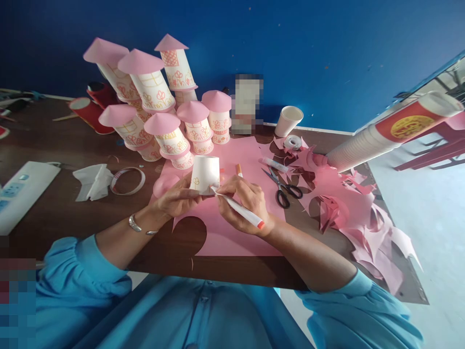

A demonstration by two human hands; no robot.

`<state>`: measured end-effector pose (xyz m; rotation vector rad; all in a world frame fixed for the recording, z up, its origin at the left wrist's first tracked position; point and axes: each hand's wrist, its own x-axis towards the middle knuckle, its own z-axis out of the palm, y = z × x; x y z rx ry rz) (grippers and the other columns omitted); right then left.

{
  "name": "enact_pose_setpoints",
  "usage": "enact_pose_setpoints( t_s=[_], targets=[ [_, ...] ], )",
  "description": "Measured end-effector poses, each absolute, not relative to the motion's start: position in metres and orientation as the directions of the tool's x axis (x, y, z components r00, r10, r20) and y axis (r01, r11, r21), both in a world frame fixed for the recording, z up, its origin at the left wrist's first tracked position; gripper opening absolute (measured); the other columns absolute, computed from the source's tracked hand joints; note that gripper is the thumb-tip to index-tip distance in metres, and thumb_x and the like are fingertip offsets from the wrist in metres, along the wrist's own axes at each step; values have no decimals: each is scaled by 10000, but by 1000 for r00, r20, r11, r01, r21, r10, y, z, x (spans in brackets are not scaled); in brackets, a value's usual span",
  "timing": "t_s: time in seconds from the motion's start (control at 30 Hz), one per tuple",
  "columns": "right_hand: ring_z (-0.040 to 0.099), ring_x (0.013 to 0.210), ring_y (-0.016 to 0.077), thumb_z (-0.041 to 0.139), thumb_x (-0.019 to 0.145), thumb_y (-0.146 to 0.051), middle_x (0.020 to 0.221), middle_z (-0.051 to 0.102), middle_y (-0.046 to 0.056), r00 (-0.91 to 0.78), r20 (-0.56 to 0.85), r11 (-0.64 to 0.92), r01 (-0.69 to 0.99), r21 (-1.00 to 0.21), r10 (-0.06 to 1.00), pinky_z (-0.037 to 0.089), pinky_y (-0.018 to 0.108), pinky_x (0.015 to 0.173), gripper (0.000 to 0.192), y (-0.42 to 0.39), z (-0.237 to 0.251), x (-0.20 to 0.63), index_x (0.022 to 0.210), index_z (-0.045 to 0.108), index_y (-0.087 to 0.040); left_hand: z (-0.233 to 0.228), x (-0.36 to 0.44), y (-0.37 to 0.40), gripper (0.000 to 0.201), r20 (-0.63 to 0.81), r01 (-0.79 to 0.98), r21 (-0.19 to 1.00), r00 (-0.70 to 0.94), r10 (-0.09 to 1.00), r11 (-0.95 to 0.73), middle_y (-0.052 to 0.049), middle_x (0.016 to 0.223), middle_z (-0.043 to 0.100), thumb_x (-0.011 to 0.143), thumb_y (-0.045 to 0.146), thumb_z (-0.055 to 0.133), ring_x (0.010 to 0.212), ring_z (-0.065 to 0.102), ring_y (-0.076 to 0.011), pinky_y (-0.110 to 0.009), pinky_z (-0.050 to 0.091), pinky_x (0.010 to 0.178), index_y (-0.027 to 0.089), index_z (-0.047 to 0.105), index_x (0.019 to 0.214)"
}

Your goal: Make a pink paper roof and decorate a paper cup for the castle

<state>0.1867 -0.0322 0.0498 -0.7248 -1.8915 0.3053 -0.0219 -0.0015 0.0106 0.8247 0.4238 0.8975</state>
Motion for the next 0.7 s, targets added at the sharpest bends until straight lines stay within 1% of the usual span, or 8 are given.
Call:
enact_pose_setpoints(
  t_s=[0.1,0.23,0.37,0.5,0.63,0.7],
  targets=[
    [691,659,150,648,907,-100,789,704,8,-281,743,786,344,-513,608,558,265,592,154,-32,51,187,984,613,-228,11,-21,-2,676,2,-519,774,574,819,362,-14,911,788,746,193,860,916,759,-213,-348,587,922,215,624,1379],
    [698,668,153,653,905,-99,799,715,15,-288,735,783,340,-520,613,563,265,605,165,-32,51,187,989,613,-235,11,-21,-2,730,3,-516,775,581,814,365,-24,953,791,748,206,864,938,756,-223,-354,576,929,227,594,1426],
    [696,667,154,651,909,-98,803,718,17,-284,739,785,339,-518,611,567,265,609,173,-32,50,186,995,615,-244,10,-22,-1,660,18,-523,773,584,812,359,-21,925,786,756,192,853,865,745,-199,-331,572,881,223,631,1377],
    [695,672,153,647,916,-100,800,713,13,-293,734,785,338,-520,613,572,266,625,170,-32,50,185,994,607,-245,10,-22,-1,597,16,-517,779,584,812,356,-28,942,788,754,199,855,870,741,-193,-317,566,864,219,664,1319],
    [708,694,153,646,918,-95,805,714,16,-300,732,786,329,-523,612,574,262,640,173,-31,50,186,1005,608,-240,9,-22,-1,448,27,-506,789,597,802,350,4,817,748,762,208,858,758,707,-165,-309,554,827,208,708,1185],
    [714,698,156,644,915,-96,815,721,20,-299,730,785,331,-524,614,575,265,639,176,-31,50,186,1009,609,-240,8,-23,0,432,17,-497,793,596,803,352,-4,850,752,760,214,862,802,714,-173,-313,549,845,205,711,1164]
  ],
)
